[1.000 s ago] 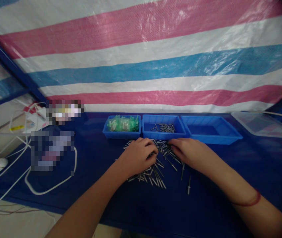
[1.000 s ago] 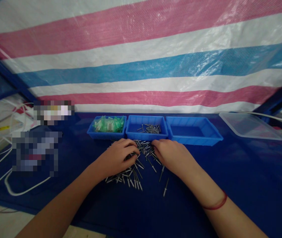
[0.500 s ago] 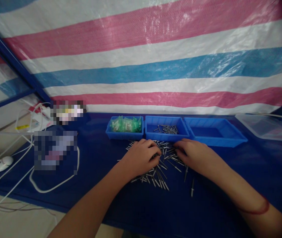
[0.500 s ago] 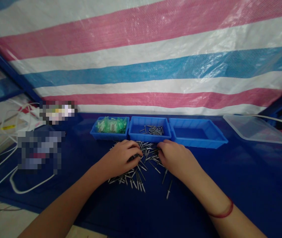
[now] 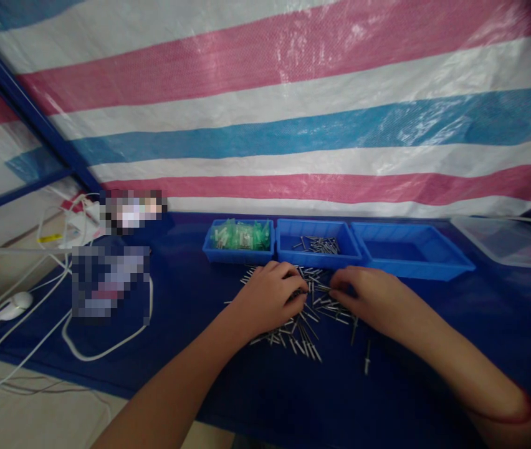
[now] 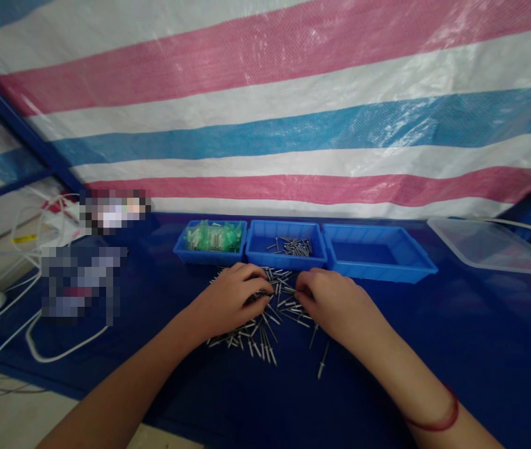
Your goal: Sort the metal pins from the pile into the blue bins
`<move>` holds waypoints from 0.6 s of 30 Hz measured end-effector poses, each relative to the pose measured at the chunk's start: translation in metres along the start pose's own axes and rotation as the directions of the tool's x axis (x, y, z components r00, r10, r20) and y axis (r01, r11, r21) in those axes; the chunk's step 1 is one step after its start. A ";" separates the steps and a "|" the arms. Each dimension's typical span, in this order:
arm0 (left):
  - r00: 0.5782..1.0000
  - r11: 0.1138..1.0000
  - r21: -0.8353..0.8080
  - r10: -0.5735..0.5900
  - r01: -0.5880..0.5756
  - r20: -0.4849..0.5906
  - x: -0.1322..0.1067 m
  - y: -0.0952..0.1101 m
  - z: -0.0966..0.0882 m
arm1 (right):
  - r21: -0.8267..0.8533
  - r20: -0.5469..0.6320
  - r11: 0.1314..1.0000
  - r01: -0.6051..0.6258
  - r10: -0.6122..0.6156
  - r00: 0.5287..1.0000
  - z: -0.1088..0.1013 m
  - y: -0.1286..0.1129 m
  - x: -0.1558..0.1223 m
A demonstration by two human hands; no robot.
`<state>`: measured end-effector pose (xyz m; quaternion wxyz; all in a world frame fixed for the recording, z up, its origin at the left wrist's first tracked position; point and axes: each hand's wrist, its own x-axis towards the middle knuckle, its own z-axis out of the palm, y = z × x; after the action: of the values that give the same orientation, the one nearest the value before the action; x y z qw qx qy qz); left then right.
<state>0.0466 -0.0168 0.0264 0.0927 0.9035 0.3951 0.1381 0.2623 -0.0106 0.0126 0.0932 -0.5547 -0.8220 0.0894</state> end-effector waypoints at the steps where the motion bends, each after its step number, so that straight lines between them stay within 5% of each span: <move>1: 1.000 1.000 -0.008 -0.007 0.007 -0.022 0.000 0.000 -0.001 | 0.017 -0.012 1.000 0.002 -0.002 1.000 -0.002 -0.002 -0.001; 5: 0.991 0.990 -0.140 -0.046 0.028 -0.125 0.003 0.002 -0.003 | 0.205 -0.106 0.976 0.072 -0.051 0.993 -0.010 -0.011 -0.003; 10: 0.965 0.912 -0.410 -0.127 0.024 -0.227 0.006 0.006 -0.005 | 0.528 -0.189 0.837 0.144 -0.049 0.981 -0.011 -0.021 -0.004; 18: 0.914 0.865 -0.501 -0.178 -0.032 -0.365 0.006 0.010 -0.005 | 0.784 -0.033 0.620 0.019 0.011 0.999 -0.011 -0.031 -0.006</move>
<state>0.0561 -0.0191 0.0348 0.2443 0.7856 0.3913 0.4124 0.2393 -0.0268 0.0309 0.3397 -0.4582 -0.7005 0.4289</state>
